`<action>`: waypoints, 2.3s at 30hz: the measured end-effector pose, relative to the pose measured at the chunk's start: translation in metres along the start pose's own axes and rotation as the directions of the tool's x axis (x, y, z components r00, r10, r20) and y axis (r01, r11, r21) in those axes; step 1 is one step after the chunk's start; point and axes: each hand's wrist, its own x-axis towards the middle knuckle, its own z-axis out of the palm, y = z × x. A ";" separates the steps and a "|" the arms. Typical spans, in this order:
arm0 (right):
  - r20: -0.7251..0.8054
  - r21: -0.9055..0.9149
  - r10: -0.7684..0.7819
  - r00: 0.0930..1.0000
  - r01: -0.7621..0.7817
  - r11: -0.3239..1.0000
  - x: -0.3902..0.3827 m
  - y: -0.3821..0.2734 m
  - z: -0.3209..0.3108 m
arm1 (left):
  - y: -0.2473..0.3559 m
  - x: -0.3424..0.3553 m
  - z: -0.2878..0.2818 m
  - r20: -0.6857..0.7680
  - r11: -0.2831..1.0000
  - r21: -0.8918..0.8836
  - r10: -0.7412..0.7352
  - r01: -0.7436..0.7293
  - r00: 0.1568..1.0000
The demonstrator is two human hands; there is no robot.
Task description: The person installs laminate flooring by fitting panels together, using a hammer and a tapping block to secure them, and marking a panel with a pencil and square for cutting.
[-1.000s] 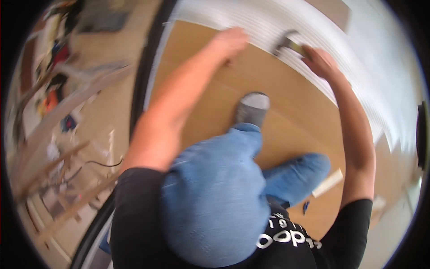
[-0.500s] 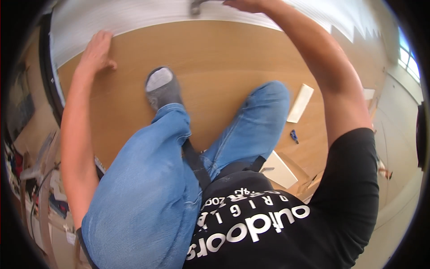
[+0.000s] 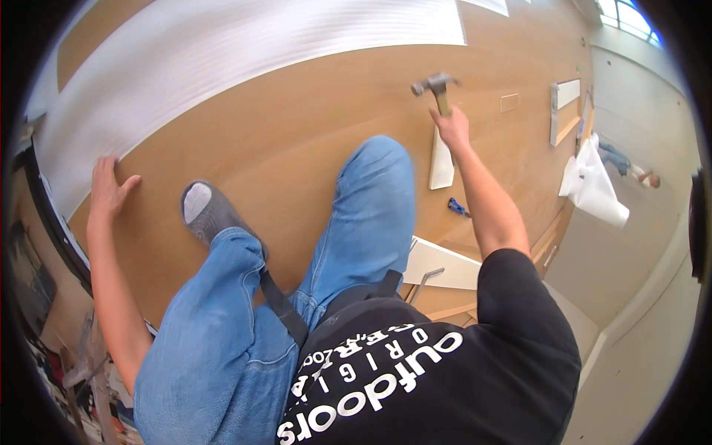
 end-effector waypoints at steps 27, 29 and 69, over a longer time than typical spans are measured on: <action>-0.045 -0.072 -0.784 0.620 0.780 0.621 0.059 -0.308 0.011 | -0.019 0.065 0.015 0.045 0.876 -0.474 -0.069 0.083 0.997; 0.088 -0.040 -0.860 0.503 0.864 0.501 0.044 -0.399 0.033 | -0.025 0.051 0.018 -0.020 0.814 -0.574 -0.125 0.091 0.992; 0.398 -0.042 -0.849 0.347 0.932 0.361 0.096 -0.538 0.075 | 0.007 0.051 0.002 0.237 0.866 -0.422 -0.181 0.269 0.954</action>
